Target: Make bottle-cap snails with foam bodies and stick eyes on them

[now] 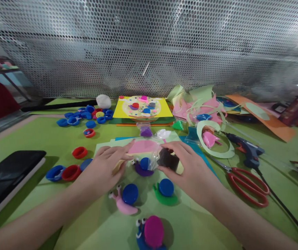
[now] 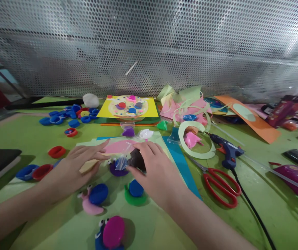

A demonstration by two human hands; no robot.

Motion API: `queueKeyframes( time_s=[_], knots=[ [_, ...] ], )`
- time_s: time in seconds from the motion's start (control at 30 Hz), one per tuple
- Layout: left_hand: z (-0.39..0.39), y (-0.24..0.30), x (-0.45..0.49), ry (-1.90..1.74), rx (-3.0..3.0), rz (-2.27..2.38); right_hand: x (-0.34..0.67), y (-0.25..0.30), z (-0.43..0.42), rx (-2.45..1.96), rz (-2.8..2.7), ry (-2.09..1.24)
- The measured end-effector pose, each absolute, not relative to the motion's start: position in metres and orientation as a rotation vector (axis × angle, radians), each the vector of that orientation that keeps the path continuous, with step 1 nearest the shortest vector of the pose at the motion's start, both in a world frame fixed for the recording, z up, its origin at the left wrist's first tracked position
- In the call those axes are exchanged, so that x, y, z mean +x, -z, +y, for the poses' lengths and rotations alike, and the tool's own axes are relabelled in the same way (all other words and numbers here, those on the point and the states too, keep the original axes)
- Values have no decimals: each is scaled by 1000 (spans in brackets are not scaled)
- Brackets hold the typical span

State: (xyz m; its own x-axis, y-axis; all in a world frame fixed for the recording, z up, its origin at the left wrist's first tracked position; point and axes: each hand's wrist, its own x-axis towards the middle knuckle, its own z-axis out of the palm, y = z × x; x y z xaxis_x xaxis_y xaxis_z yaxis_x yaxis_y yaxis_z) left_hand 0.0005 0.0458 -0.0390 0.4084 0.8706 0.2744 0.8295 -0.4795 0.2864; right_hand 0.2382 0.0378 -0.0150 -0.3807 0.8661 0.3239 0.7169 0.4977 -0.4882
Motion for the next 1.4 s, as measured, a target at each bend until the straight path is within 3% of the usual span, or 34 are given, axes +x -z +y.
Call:
queueKeyframes(
  time_s=[0.57,0.83,1.0,1.4],
  knots=[
    [41,38,0,-582,2506,1548,239,15,38,-1297,-2205,-350],
    [27,24,9,-1034,2418,1556,236,12,34,-1234,-2219,-482],
    [10,24,20,-1068,2463,1373,232,18,28,-1056,-2350,-517],
    [0,24,36,-1138,1502,1438,227,22,20,-857,-2431,-312]
  ],
)
